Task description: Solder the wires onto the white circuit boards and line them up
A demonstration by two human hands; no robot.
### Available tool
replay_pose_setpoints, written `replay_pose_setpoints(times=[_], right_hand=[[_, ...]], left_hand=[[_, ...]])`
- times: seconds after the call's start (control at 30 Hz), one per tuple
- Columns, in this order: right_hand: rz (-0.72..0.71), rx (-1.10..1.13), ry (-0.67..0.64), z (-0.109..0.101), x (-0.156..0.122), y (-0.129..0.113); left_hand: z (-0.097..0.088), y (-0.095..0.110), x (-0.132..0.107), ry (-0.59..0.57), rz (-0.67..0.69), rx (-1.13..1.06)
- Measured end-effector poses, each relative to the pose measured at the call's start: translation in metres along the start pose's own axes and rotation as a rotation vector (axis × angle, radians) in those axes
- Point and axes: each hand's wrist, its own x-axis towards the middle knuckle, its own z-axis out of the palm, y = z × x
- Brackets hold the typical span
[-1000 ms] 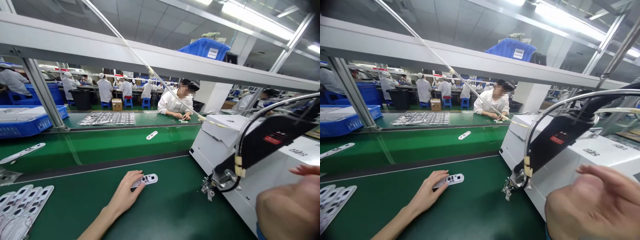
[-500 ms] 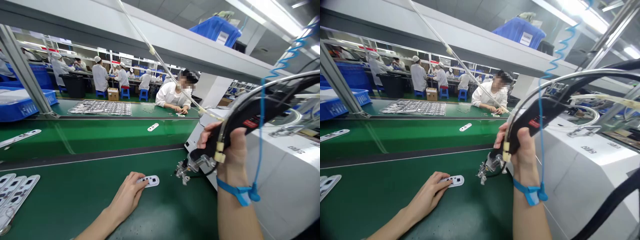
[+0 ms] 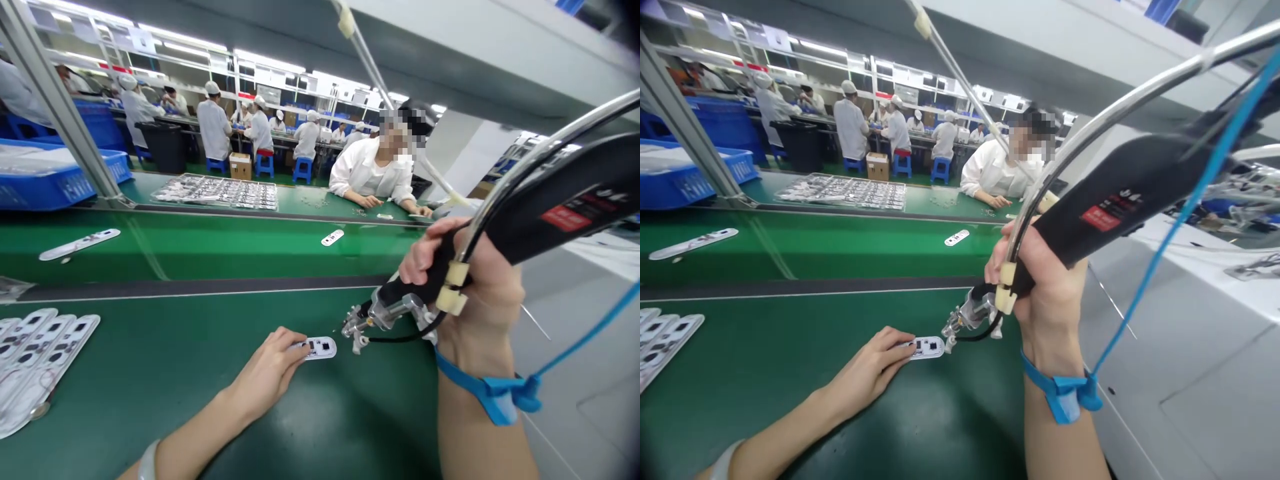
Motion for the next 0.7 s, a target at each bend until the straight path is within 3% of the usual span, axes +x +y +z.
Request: replay_pose_setpoints(times=[0.7], right_hand=[[0.040,-0.056,-0.094,0.0095,0.0028,0.0053]], left_hand=[[0.0008,-0.0007,0.0001,-0.008,0.011,-0.029]])
